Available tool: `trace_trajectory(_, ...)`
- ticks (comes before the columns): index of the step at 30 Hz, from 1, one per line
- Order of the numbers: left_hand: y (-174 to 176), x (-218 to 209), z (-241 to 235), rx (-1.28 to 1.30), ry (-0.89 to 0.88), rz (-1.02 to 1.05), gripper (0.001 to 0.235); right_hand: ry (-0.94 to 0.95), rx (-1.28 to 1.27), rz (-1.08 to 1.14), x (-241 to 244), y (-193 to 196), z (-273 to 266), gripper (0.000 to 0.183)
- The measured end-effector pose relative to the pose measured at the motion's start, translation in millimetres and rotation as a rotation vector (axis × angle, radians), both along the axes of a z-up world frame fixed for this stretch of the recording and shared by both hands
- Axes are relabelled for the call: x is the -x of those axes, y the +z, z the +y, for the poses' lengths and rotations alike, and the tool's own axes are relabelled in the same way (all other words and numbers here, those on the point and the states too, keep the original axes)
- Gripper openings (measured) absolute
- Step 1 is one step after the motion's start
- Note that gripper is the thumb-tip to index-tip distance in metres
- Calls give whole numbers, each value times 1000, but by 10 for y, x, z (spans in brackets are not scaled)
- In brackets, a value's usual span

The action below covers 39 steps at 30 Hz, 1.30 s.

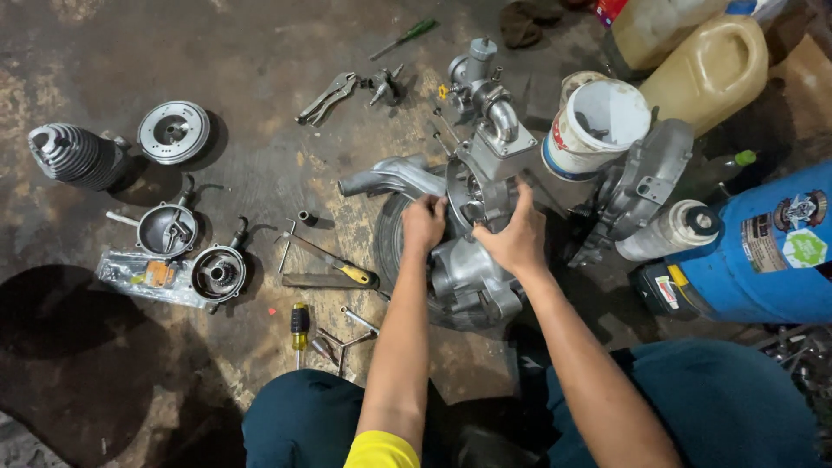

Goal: The person assembles a motorcycle engine, attaching a cylinder head to the engine block and then installing a circular metal cover. They use their hands to align the parts and insert bolts to secure them.

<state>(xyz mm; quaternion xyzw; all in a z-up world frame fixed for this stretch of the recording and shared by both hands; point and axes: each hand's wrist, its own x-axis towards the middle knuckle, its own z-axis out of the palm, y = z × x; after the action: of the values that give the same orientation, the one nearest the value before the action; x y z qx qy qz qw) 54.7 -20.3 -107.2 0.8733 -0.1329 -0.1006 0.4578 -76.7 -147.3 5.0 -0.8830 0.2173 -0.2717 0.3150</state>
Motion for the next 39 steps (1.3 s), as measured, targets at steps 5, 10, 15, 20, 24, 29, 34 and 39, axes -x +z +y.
trace_trajectory(5, -15, -16, -13, 41, 12, -34, 17, -15, 109, -5, -23, -208, -48, 98)
trace_trajectory(10, -199, -70, -31, 37, 35, 10, 14, -38, 134, 22, -44, -309, -45, 101)
trace_trajectory(15, -23, -40, 56, 53, 61, 165, 24, -59, 94, 100, -64, -406, -88, 104)
trace_trajectory(20, 702, 222, 143, 156, 18, 256, 39, -65, 38, 117, -64, -235, -43, 101)
trace_trajectory(24, 892, 410, 192, 176, -193, 178, 34, -41, 23, 118, -48, -226, -46, 105)
trace_trajectory(29, 1073, 567, 182, 234, -263, 87, 25, -13, 1, 110, -19, -179, -41, 103)
trace_trajectory(34, 1053, 626, 153, 233, -273, -6, 20, -10, 9, 119, -19, -214, -43, 101)
trace_trajectory(39, 1186, 652, 198, 234, -307, -135, 16, -4, 17, 125, -25, -188, -34, 104)
